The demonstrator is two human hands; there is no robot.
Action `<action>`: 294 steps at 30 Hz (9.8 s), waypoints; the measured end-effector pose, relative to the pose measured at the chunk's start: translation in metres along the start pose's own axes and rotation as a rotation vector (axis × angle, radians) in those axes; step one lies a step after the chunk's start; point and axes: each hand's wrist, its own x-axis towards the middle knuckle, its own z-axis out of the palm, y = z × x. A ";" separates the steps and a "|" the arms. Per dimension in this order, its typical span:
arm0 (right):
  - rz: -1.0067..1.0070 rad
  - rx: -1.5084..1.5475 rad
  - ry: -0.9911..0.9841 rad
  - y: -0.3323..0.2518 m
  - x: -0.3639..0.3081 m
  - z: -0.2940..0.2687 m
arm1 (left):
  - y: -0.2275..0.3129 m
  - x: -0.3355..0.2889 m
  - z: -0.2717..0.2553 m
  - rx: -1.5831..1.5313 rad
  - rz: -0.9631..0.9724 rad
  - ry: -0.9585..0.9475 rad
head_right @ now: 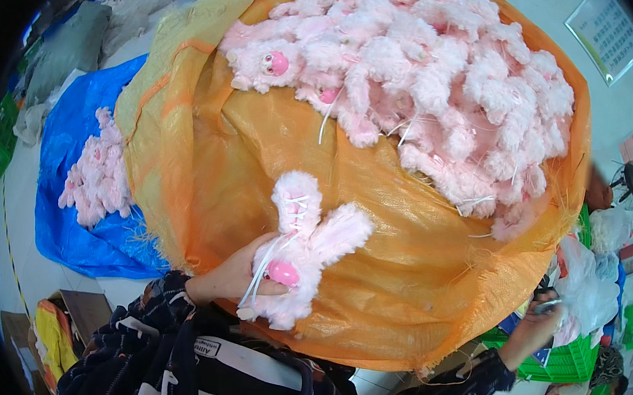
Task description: The person repeatedly picks up small pink stuffed bunny toys from a large orange sack, fluffs their fur, and uses scissors to trim loose threads or ties. The person handles the toys one at a time, performing minor finishing touches before placing them back into the sack.
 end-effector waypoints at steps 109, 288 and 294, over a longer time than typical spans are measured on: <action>-0.551 -1.169 -0.765 0.078 -0.142 0.199 | 0.015 -0.008 -0.008 -0.051 -0.039 0.065; -0.309 -0.374 -1.124 0.066 -0.271 0.224 | -0.018 -0.023 -0.037 -0.860 -0.024 0.140; -0.261 -0.432 -1.039 0.078 -0.276 0.225 | -0.022 -0.012 -0.036 -0.760 -0.017 0.150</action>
